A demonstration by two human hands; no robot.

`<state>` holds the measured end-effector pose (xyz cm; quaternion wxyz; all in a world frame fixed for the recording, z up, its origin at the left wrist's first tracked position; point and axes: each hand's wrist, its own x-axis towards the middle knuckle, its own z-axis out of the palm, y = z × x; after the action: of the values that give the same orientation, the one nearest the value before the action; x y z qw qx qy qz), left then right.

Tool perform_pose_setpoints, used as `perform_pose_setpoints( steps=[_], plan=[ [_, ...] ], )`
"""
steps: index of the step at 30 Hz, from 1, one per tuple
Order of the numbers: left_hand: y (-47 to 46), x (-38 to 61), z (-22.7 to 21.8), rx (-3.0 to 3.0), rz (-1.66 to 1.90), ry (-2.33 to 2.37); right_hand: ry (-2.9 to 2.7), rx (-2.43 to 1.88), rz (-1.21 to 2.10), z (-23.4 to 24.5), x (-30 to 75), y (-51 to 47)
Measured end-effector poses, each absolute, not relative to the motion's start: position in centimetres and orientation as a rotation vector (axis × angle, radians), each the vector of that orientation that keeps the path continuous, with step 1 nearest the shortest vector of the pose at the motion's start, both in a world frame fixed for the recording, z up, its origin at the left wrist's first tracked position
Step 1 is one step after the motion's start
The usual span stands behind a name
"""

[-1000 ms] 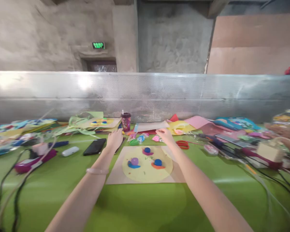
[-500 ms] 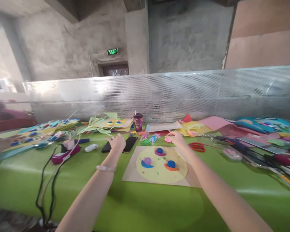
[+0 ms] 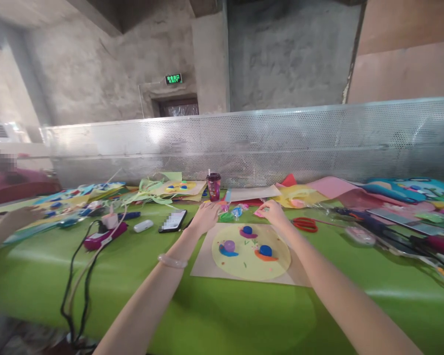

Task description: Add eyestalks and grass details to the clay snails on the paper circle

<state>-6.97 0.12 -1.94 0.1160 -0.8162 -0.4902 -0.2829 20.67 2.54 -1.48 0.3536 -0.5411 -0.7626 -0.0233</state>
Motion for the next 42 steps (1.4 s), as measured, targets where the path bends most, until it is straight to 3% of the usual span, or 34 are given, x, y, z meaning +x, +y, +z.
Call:
perform_pose_setpoints(
  steps=[10, 42],
  plan=[
    [1.2, -9.8, -2.1, -2.317, -1.204, -1.711, -2.166, -1.435, -0.279, -2.8, 20.6, 3.2],
    [0.5, -8.7, -2.2, -2.541, -1.147, -1.793, -2.631, -1.884, -0.026, 0.7, 19.2, -2.1]
  ],
)
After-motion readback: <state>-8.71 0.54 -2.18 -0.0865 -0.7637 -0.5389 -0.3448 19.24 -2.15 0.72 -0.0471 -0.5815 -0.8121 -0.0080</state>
